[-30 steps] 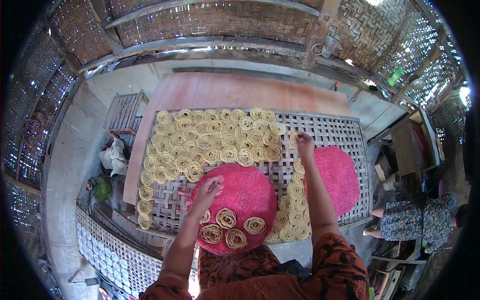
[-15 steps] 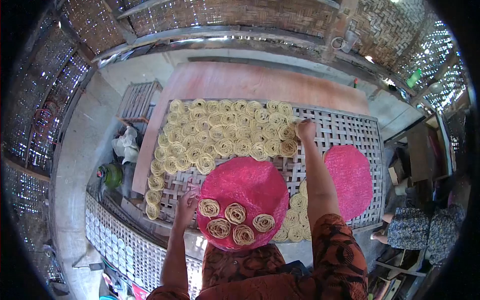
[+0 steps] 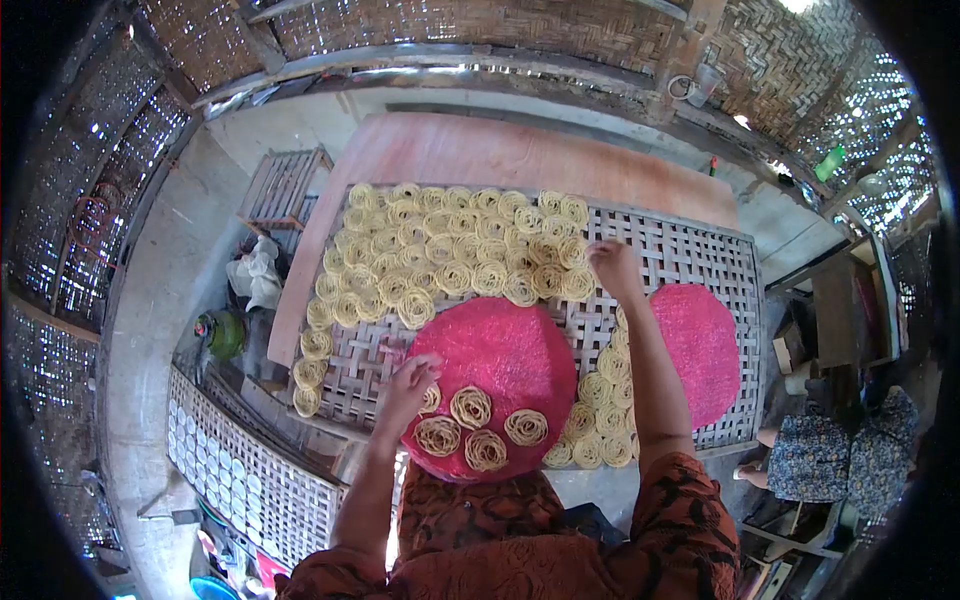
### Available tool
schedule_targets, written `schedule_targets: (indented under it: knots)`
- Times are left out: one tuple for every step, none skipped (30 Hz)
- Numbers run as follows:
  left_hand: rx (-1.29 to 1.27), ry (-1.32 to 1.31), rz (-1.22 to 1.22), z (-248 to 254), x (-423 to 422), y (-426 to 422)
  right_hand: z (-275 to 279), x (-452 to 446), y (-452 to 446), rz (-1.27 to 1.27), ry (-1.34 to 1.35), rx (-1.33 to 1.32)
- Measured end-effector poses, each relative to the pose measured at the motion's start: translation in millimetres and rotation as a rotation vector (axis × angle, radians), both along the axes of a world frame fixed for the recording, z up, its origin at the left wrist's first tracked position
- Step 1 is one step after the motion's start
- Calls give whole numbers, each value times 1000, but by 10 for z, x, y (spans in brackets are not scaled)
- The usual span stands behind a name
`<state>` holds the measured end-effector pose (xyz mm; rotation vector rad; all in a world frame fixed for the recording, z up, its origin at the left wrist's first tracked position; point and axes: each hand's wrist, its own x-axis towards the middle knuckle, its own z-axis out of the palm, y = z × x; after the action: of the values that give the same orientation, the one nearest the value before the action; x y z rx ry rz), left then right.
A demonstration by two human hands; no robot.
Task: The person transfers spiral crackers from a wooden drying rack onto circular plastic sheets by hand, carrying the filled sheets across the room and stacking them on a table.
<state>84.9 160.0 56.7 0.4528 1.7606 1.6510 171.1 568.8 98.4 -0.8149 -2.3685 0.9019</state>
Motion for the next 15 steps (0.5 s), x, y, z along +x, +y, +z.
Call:
schedule_targets:
  knots:
    - [0,-8,10,39,54,85,88,53,-186,120,-78,-102]
    - [85,-172,55,111,93,197,61,118,-343,127,-83,-99]
    - [172,-334,97,143,134,250,27,212,-493,261,-36,-411]
    - [178,-334,97,107,158,269,16,279,-572,391,15,-721]
    - [110,-254,57,35,153,311,-102,304,-510,390,18,-711]
    - [41,-173,15,3,154,335,-347,342,-363,294,50,-576]
    - [45,-170,9,20,164,317,-475,412,-237,196,81,-443]
    - [34,-103,-8,44,171,275,-368,457,-123,78,-74,-233]
    - [21,-38,-23,65,182,219,-423,482,39,-74,-75,-299]
    - [25,-37,-25,90,181,144,-494,482,176,-141,-66,-170]
    - [-14,-9,-2,110,169,40,-619,465,294,-205,-57,-42]
    - [-55,20,22,107,152,-67,-642,425,311,-205,-56,-41]
    - [-56,21,24,77,138,-166,-678,379,312,-152,-116,-44]
    - [-82,43,63,-2,117,-269,-716,315,295,-98,-176,-49]
    - [-109,64,103,-77,99,-364,-755,229,240,-94,-176,-54]
